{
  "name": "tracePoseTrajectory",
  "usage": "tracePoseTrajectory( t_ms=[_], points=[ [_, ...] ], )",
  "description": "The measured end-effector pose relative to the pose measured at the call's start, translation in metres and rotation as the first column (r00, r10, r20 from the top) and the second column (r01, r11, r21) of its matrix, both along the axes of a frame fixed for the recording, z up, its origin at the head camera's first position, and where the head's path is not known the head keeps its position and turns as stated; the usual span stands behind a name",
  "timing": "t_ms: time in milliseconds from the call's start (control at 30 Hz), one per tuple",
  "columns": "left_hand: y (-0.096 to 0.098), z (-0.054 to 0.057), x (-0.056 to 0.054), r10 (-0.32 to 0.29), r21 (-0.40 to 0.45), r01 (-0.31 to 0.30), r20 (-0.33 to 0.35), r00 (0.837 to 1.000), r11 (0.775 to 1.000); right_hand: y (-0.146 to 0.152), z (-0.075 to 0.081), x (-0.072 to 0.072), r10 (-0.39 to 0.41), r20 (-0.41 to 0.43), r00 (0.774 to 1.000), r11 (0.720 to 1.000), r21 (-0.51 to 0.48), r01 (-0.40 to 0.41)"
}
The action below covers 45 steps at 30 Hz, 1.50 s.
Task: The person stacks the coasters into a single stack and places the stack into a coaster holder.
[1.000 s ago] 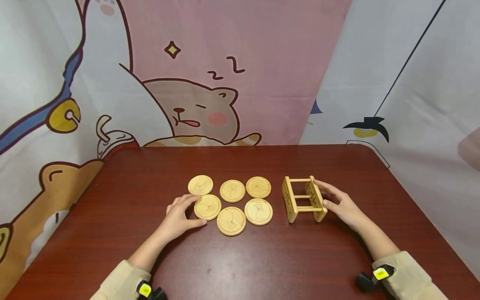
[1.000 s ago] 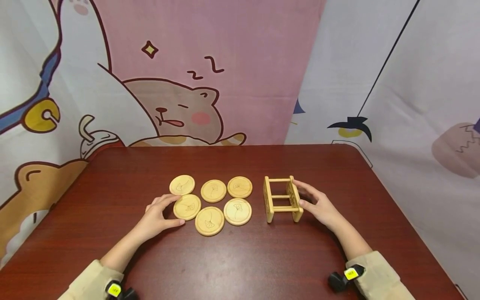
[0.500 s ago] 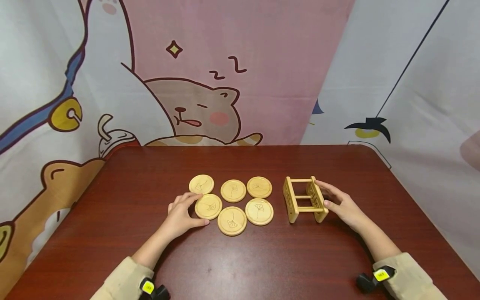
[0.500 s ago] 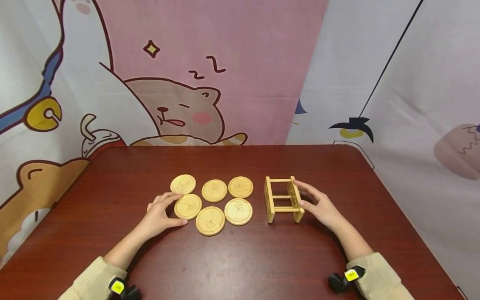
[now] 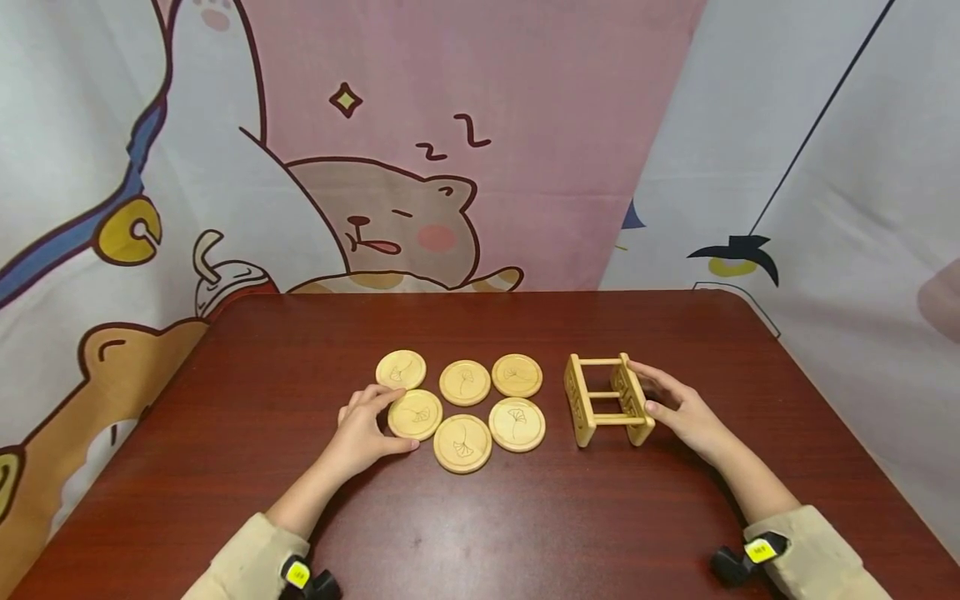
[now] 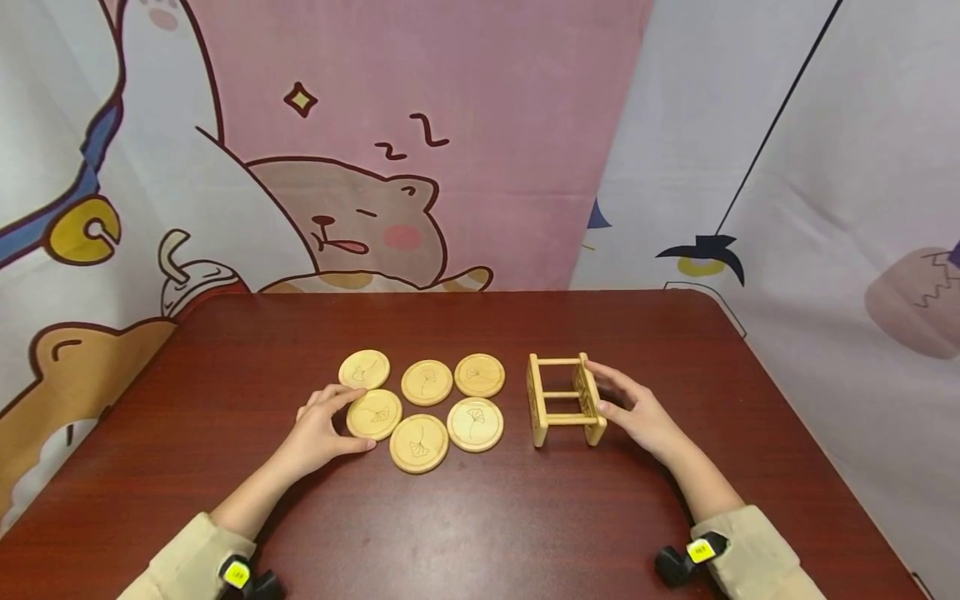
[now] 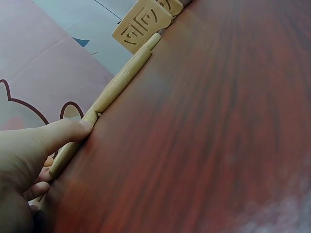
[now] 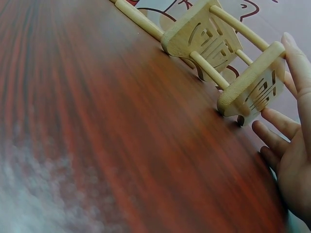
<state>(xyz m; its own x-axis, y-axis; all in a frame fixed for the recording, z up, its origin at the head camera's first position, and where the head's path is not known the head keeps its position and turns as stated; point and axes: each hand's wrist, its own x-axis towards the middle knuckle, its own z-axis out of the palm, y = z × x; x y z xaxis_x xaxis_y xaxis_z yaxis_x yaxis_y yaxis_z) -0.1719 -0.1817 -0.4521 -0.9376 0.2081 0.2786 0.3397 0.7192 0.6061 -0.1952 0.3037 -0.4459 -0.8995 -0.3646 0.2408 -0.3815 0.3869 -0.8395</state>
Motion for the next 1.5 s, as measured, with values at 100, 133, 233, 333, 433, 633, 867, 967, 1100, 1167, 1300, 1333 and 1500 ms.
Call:
tracePoseTrajectory(
  t_ms=[100, 133, 233, 333, 433, 633, 867, 967, 1100, 1167, 1300, 1333, 1500],
  points=[
    [0.0, 0.0, 0.0, -0.012, 0.016, 0.012, -0.014, 1.0, 1.0, 0.0, -0.001, -0.001, 0.003, 0.002, 1.0, 1.0, -0.004, -0.003],
    [0.0, 0.0, 0.0, -0.015, 0.014, 0.015, -0.018, 1.0, 1.0, 0.0, -0.001, -0.001, 0.002, 0.003, 1.0, 1.0, -0.004, -0.002],
    [0.002, 0.0, -0.001, -0.021, 0.0, 0.021, -0.016, 1.0, 1.0, 0.001, -0.001, -0.001, -0.003, 0.002, 1.0, 1.0, -0.001, 0.003],
    [0.005, 0.0, -0.002, -0.021, -0.014, 0.021, -0.014, 1.0, 1.0, 0.001, -0.001, -0.001, -0.01, 0.001, 1.0, 1.0, 0.002, 0.01],
    [0.009, -0.001, -0.004, -0.016, -0.015, 0.016, -0.014, 1.0, 1.0, 0.0, 0.0, 0.0, -0.007, 0.007, 1.0, 1.0, -0.005, 0.007],
    [0.017, 0.001, -0.004, 0.009, -0.028, -0.009, -0.015, 1.0, 1.0, 0.0, -0.001, 0.0, 0.003, 0.015, 1.0, 1.0, -0.016, -0.003],
    [0.022, 0.003, -0.005, 0.031, -0.025, -0.031, 0.001, 1.0, 0.999, 0.001, -0.001, -0.002, 0.001, 0.013, 1.0, 1.0, -0.001, -0.001],
    [0.022, 0.002, -0.005, 0.024, -0.013, -0.024, -0.004, 1.0, 1.0, 0.0, -0.001, -0.001, -0.002, 0.015, 1.0, 1.0, -0.003, 0.002],
    [0.021, 0.001, -0.005, 0.008, 0.01, -0.007, -0.017, 1.0, 1.0, 0.0, 0.0, -0.001, -0.009, 0.021, 1.0, 1.0, -0.004, 0.009],
    [0.02, 0.001, -0.006, 0.001, 0.02, 0.0, -0.024, 1.0, 1.0, -0.001, 0.0, -0.001, -0.008, 0.022, 1.0, 1.0, -0.005, 0.008],
    [0.019, 0.001, -0.006, -0.008, 0.042, 0.01, -0.029, 1.0, 0.999, -0.002, 0.0, -0.001, -0.001, 0.013, 1.0, 1.0, -0.007, 0.001],
    [0.019, 0.001, -0.006, -0.009, 0.046, 0.01, -0.03, 1.0, 0.999, -0.002, 0.0, -0.001, 0.0, 0.014, 1.0, 1.0, -0.009, 0.0],
    [0.02, 0.003, -0.005, -0.012, 0.07, 0.014, -0.039, 0.999, 0.997, -0.001, 0.0, 0.0, 0.0, 0.019, 1.0, 1.0, -0.013, 0.0]
  ],
)
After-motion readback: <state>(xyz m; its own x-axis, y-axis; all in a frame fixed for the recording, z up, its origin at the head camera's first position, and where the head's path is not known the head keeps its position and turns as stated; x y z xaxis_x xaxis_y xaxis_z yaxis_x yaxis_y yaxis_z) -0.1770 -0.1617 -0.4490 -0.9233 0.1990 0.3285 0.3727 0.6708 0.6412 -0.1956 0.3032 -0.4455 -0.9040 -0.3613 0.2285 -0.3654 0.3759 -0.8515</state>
